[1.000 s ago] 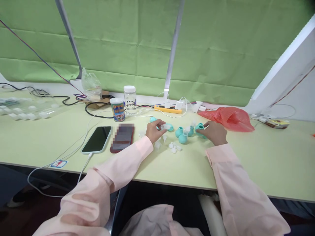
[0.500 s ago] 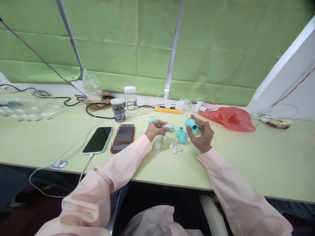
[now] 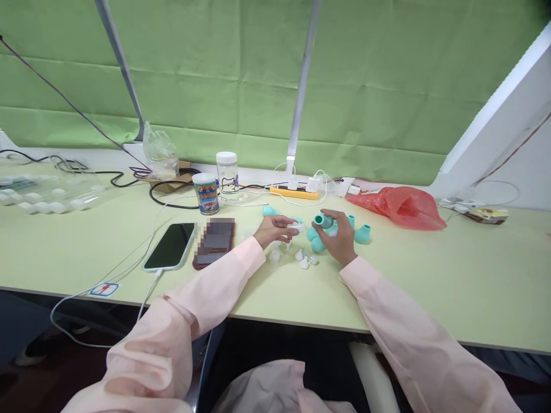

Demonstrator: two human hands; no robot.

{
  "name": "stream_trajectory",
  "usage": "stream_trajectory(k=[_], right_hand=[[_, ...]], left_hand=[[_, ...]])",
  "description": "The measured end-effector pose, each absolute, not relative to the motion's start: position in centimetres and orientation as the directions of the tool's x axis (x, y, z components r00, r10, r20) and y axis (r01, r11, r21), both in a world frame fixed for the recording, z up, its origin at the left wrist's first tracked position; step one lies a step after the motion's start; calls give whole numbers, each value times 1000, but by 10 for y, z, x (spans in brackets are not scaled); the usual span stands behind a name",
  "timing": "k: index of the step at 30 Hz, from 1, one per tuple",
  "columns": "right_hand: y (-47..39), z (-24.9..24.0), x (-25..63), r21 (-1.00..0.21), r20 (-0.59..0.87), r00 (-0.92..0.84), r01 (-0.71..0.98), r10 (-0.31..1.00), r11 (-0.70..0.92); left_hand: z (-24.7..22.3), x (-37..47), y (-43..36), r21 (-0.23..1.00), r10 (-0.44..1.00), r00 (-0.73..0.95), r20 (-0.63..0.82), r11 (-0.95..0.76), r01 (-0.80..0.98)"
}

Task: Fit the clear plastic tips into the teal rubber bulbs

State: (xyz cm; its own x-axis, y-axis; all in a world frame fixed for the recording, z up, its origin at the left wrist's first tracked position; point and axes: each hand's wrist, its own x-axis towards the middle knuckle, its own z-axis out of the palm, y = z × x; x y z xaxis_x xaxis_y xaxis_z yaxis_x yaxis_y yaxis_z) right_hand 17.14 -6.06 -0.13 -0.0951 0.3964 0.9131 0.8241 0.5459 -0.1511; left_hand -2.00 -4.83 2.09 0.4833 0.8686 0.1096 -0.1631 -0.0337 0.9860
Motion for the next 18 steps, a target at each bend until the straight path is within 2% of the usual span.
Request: stream_trajectory(k=[3,6,8,11,14,18], right_hand=[[-54,-3,181,-201,907,-28,849,420,490],[-50,-4,185,-196,917,-29,835,397,513],[-50,-5,184,-136,932,-91,810,351,570],[-52,-4,180,26,926,-257,776,278,630],[-58,0,180,136,890,-357,800,282,584],[-68,2,180,190,874,-371,856,315,481]], left_hand=[[20,-19,-48,990,872,476,111,-57,-125],[20,-19,-47,992,872,476,113,-69,-109],[21,-18,-47,992,874,472,114,-74,-103],[21,-19,-47,992,882,455,122,-87,-95],[21,-18,-47,990,887,441,137,-109,-89],[21,-17,-48,987,883,442,159,-133,-90]])
